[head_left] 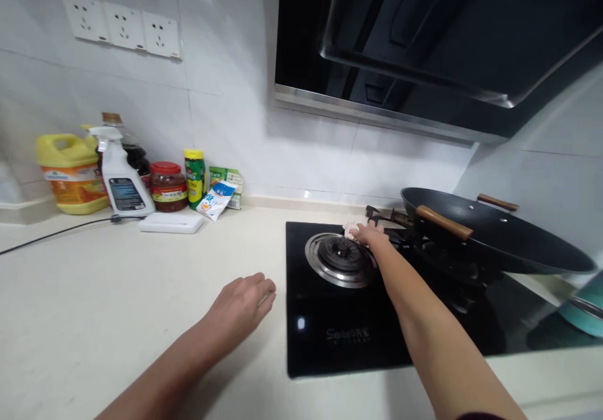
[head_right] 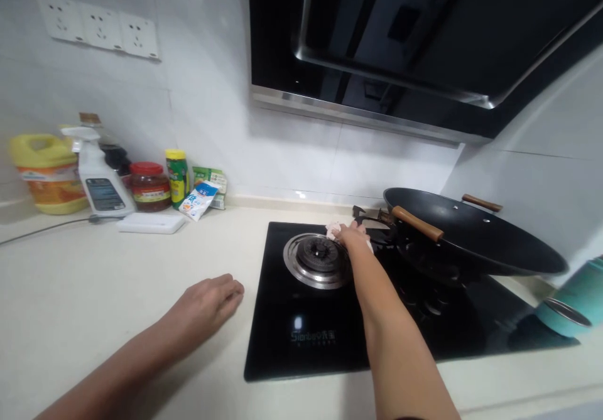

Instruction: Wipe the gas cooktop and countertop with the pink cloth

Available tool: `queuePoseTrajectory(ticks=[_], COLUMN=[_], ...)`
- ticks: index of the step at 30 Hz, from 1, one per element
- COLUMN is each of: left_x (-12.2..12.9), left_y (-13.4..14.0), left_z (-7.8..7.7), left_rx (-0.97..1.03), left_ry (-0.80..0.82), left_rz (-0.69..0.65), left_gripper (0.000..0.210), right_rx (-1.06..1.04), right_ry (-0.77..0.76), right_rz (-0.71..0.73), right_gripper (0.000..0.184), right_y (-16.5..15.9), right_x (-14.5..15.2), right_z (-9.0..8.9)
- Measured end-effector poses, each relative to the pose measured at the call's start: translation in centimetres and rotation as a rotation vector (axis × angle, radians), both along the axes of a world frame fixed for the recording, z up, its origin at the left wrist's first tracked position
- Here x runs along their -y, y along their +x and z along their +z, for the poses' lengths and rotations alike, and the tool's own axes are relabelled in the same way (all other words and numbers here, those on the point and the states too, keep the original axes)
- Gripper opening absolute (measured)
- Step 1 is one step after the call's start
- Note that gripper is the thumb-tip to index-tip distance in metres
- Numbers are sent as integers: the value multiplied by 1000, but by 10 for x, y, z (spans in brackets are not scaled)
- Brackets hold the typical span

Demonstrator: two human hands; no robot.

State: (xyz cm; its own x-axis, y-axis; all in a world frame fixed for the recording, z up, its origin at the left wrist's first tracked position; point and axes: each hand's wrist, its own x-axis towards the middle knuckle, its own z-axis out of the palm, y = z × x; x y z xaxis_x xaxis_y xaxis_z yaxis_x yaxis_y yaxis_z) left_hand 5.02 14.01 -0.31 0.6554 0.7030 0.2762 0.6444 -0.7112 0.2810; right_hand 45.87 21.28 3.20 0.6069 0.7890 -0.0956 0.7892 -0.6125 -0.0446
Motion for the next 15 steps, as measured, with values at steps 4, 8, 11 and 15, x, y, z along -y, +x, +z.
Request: queuePoseTrajectory(ticks=[4,8,11,15], left_x=[-4,-6,-8,-12], left_y=[-1,-5,-7,-10], left_z=[0,0,2,2], left_rx=[-15,-32,-40,6], left_ry=[57,87,93,83], left_rz=[35,69,96,157], left_gripper=[33,32,33,30], right_rx=[-17,-28,-20,8], right_ry=[-13,-20,-12,6], right_rz=[119,310,441,594], right_gripper=[67,60,59,61], right_y=[-44,-105,-140,-166], right_x=[-52,-87,-88,-56], right_z=[1,-1,-2,-1])
